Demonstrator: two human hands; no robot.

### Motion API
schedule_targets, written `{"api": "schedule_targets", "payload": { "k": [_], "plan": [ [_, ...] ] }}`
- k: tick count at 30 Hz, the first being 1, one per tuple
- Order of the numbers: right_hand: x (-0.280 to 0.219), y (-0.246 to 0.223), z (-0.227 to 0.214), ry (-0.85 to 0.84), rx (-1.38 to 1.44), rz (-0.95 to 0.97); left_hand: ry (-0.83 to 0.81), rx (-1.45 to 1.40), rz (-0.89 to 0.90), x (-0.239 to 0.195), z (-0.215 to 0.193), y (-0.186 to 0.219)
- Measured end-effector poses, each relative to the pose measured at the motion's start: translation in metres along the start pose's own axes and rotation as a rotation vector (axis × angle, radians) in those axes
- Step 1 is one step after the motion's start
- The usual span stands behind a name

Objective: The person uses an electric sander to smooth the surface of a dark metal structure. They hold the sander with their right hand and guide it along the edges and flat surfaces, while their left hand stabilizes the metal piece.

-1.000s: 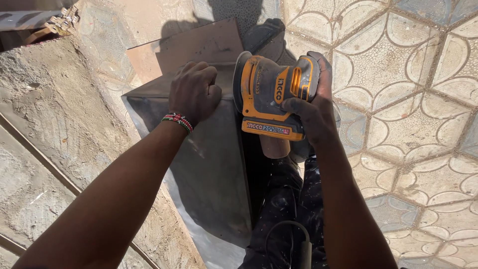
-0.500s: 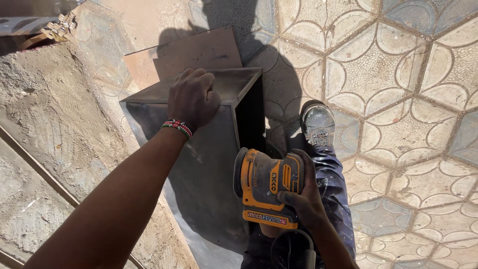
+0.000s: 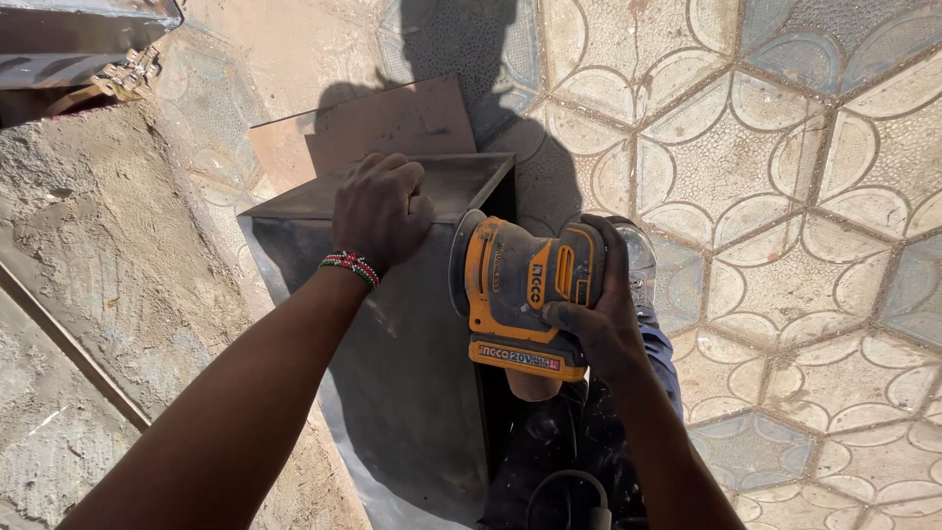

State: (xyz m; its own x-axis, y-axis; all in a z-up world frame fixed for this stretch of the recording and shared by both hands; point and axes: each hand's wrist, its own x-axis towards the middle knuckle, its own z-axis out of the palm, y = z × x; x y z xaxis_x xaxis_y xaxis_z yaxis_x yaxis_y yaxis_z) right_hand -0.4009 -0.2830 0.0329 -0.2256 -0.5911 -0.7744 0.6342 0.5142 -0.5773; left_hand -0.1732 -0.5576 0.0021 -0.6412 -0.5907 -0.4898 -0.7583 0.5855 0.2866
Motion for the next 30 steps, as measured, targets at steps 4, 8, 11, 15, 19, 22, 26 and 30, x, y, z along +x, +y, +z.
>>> {"api": "schedule_targets", "payload": {
  "k": [4,8,11,15,19,22,26,30],
  "plan": [
    [0.055,0.045,-0.019,0.022,0.023,0.027,0.009,-0.015,0.001,0.001,-0.005,0.005],
    [0.084,0.01,0.0,0.046,0.064,-0.038,0.01,-0.022,0.012,0.001,-0.007,0.006],
    [0.116,0.023,-0.007,0.029,0.144,-0.068,-0.007,-0.007,0.008,0.001,-0.003,0.0],
    [0.103,0.009,-0.001,-0.024,0.035,-0.132,-0.004,-0.023,0.017,0.0,-0.002,-0.001],
    [0.097,-0.013,0.002,-0.057,-0.215,-0.302,0.002,-0.009,0.02,0.001,-0.004,0.003],
    [0.069,-0.024,0.016,-0.081,-0.082,-0.275,-0.016,-0.024,0.013,-0.002,-0.008,0.006],
    [0.014,-0.014,0.009,-0.052,-0.026,-0.042,0.007,-0.02,0.001,-0.001,0.001,0.0],
    [-0.049,0.018,0.011,0.038,0.036,0.061,0.076,-0.062,0.016,-0.004,0.004,0.002]
  ]
}}
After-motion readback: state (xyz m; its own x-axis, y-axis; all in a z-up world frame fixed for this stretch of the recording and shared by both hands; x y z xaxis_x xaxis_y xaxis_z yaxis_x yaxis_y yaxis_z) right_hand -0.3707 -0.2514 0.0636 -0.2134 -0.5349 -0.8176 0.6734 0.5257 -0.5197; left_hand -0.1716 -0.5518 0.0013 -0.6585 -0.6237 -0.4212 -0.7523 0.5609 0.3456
